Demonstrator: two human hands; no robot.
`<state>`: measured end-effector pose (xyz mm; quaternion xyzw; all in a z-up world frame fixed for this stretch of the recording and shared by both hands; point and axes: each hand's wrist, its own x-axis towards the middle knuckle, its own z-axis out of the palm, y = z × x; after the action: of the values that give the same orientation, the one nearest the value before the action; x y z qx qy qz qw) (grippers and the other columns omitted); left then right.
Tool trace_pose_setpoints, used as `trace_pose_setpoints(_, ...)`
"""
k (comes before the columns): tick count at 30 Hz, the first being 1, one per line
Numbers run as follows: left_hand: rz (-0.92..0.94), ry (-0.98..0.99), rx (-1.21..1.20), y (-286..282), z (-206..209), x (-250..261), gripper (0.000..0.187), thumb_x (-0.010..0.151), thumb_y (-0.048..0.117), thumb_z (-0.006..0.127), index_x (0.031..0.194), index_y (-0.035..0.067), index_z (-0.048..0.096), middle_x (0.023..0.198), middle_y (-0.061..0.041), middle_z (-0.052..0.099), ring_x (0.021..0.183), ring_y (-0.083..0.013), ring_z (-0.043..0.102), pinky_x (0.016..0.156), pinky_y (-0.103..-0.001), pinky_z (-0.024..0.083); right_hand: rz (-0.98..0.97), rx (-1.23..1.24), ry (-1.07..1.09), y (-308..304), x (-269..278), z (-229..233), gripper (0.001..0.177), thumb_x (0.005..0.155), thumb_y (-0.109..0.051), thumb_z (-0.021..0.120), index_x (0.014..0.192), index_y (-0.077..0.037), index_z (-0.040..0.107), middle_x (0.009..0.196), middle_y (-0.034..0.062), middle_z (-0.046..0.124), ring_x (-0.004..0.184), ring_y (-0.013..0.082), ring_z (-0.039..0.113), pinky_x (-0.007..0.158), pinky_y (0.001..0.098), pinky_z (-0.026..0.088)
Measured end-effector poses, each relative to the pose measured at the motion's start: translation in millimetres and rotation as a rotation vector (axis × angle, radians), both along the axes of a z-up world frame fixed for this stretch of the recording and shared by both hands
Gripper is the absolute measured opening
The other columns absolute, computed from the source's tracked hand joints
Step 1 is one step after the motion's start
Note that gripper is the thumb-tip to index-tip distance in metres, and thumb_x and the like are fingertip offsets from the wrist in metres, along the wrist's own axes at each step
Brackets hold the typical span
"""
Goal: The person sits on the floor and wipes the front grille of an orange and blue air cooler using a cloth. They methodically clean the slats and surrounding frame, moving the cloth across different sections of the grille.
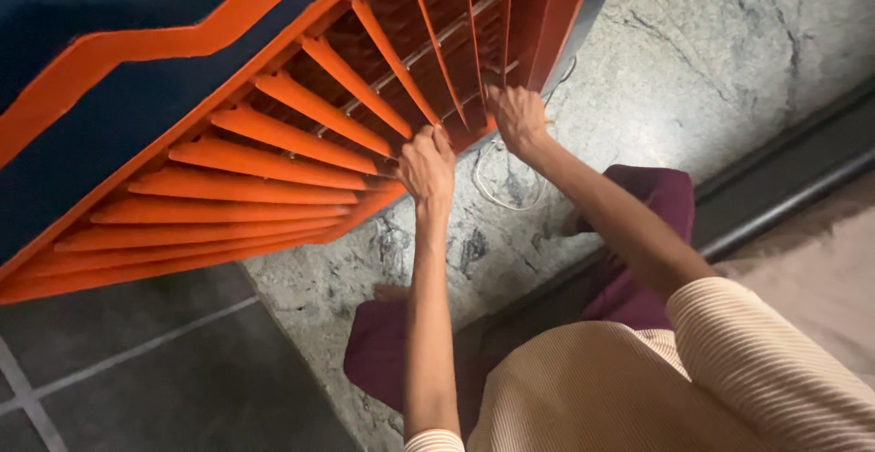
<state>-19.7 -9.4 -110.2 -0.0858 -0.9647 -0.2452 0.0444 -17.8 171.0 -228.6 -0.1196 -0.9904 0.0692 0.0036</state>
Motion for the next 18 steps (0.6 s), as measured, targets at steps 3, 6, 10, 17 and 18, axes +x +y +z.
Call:
trace_pose_setpoints(3,0.011,0.019,-0.006,2,1,-5,0.029,0.097,0.033,0.062,0.091,0.009,0.077,0.077,-0.024,0.072,0.074,-0.0466,0.071,0.065,-0.058,0.056,-0.03,-0.11,0.08,-1,-4,2,0.027,0.09,-0.009,0.067,0.117,-0.008,0.062,0.079,0.0154,0.072,0.071,0.0336,0.073,0.056,0.0454,0.057)
trace_pose_setpoints(6,0.015,0.017,-0.026,5,-4,-2,0.03,0.098,0.033,0.061,0.092,0.009,0.077,0.077,-0.024,0.071,0.074,-0.0469,0.071,0.065,-0.057,0.056,-0.07,-0.2,-0.028,0,1,3,0.03,0.085,-0.01,0.068,0.114,-0.008,0.062,0.082,0.0173,0.073,0.075,0.0368,0.074,0.06,0.0471,0.059)
trace_pose_setpoints(10,0.026,0.045,-0.04,7,-7,0,0.029,0.097,0.032,0.062,0.09,0.009,0.077,0.076,-0.024,0.071,0.074,-0.0464,0.071,0.065,-0.058,0.055,0.025,-0.375,-0.099,12,-6,8,0.028,0.086,-0.019,0.073,0.109,-0.008,0.062,0.091,0.0165,0.074,0.086,0.0379,0.073,0.072,0.0488,0.059)
trace_pose_setpoints(17,0.001,0.033,-0.008,4,-10,1,0.029,0.099,0.032,0.061,0.092,0.009,0.078,0.077,-0.024,0.071,0.073,-0.0459,0.071,0.065,-0.057,0.056,0.086,-0.794,-0.049,25,-6,3,0.048,0.075,-0.032,0.085,0.105,-0.001,0.063,0.105,0.0223,0.069,0.1,0.0367,0.069,0.085,0.0461,0.055)
trace_pose_setpoints(18,0.004,0.035,-0.01,5,-10,1,0.029,0.099,0.031,0.06,0.092,0.009,0.078,0.077,-0.024,0.072,0.073,-0.0459,0.071,0.065,-0.057,0.056,0.063,-0.839,-0.088,28,-6,7,0.048,0.076,-0.031,0.083,0.107,0.0,0.062,0.103,0.0216,0.07,0.098,0.0349,0.07,0.083,0.0458,0.055)
